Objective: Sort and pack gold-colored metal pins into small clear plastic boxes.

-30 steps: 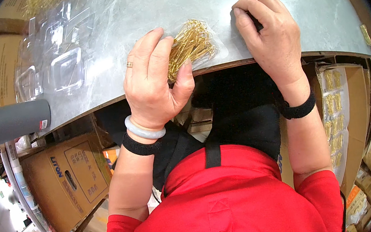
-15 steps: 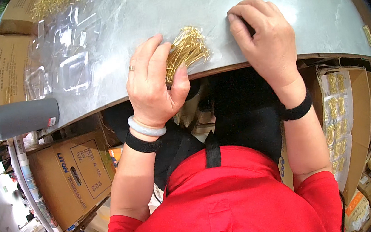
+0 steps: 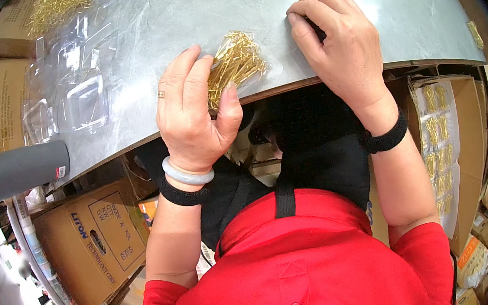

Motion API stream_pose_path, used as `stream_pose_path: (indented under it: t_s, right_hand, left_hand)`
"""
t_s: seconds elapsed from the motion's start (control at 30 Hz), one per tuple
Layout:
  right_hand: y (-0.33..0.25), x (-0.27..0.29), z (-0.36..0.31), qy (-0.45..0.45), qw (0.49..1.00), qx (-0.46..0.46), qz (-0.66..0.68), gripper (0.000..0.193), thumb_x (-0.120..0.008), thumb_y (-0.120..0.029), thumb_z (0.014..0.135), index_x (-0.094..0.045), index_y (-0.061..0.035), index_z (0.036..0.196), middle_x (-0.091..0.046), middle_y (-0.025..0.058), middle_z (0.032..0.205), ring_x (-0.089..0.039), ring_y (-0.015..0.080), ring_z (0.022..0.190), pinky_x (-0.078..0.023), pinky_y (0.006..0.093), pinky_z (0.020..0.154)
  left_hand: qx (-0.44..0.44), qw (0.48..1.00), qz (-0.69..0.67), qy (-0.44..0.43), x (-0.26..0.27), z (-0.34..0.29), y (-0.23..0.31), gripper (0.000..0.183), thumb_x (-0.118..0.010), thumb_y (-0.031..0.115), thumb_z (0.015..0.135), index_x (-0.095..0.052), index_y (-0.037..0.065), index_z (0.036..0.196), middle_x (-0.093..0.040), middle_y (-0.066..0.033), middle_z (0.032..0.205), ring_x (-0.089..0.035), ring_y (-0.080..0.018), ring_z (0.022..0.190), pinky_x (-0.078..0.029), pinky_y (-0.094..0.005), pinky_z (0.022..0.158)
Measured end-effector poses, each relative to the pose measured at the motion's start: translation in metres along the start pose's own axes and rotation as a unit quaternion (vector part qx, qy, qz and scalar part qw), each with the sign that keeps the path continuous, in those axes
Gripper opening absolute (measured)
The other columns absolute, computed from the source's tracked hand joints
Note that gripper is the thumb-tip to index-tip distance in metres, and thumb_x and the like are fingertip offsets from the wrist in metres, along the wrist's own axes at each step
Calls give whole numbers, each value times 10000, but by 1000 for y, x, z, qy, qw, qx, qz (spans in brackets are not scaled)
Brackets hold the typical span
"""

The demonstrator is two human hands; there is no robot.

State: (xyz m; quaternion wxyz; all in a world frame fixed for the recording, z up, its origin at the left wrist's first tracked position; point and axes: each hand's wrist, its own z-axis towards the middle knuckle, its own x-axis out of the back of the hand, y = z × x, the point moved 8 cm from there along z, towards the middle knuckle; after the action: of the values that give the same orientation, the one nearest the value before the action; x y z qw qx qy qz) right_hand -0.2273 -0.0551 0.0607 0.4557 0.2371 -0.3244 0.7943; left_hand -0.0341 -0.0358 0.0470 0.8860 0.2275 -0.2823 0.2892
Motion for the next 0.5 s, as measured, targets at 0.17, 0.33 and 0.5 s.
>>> stream_pose_path:
  t_s: [0.17, 0.33, 0.5]
  right_hand:
    - [3, -1, 0, -6, 1000, -12, -10, 83, -671, -98, 900, -716, -41, 941, -712, 67, 969, -668, 275, 904, -531, 364, 805]
    - [4, -2, 0, -20, 999, -29, -8, 99, -666, -104, 914, -716, -32, 960, -716, 78, 990, -678, 270, 911, -531, 352, 818]
    - [7, -4, 0, -32, 999, -21, -8, 102, -654, -93, 918, -717, -32, 968, -716, 81, 989, -681, 266, 891, -533, 338, 803]
  left_hand:
    - [-10, 1000, -19, 13, -1, -2, 0, 404, -722, 229, 842, -662, -38, 1140, -648, -231, 1194, -644, -415, 1071, -531, -452, 940]
    - [-6, 999, -35, 33, 2, -4, -2, 416, -731, 247, 835, -666, -40, 1129, -648, -234, 1183, -645, -417, 1063, -539, -447, 925]
    - [-14, 998, -50, 33, 2, -4, -1, 416, -738, 245, 823, -670, -42, 1117, -647, -231, 1181, -646, -412, 1059, -542, -443, 916]
